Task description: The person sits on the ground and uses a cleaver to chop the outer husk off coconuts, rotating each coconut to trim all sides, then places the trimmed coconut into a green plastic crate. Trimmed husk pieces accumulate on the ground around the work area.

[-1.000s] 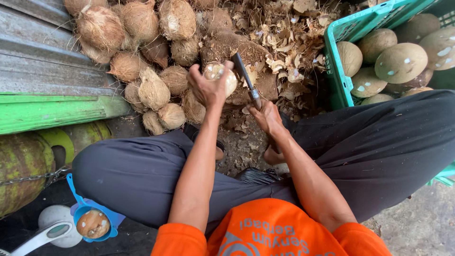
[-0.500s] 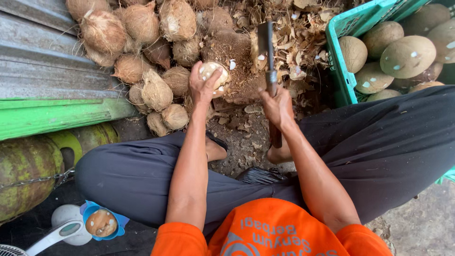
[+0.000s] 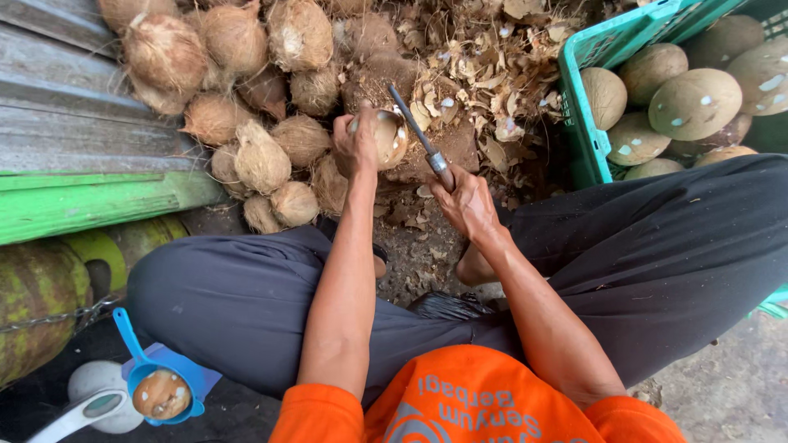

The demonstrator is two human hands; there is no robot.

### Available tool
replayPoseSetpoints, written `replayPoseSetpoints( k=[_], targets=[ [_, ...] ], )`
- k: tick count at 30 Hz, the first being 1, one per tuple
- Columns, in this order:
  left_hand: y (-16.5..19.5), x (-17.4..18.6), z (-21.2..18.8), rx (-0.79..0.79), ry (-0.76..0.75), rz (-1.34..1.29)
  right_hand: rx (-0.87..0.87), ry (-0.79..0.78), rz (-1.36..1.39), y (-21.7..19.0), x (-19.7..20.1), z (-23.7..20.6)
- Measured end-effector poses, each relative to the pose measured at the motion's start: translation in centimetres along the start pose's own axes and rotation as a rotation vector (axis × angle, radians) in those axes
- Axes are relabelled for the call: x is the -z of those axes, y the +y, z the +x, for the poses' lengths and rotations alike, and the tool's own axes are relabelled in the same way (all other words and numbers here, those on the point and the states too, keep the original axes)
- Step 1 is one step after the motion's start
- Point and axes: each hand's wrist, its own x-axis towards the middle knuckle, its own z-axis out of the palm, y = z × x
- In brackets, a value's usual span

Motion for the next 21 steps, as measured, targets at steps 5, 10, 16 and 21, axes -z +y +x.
replayPoseSetpoints(
  k=[5, 10, 16, 21],
  targets=[
    [0.2, -2.5, 0.1, 0.101, 0.088, -0.076, 0.141, 0.016, -0.029, 0.2, -0.4, -0.9],
    [0.9, -2.5, -1.4, 0.056, 0.144, -0.105, -0.023, 0.004, -0.033, 1.2, -0.6, 0.4],
    [3.1, -1.6, -3.4, 0.105, 0.098, -0.201, 0.111, 0.086, 0.047, 1.7, -0.6, 0.5],
    [3.5, -1.2, -3.7, 0.029, 0.133, -0.119, 0.164, 0.065, -0.164, 1.2, -1.0, 0.6]
  ],
)
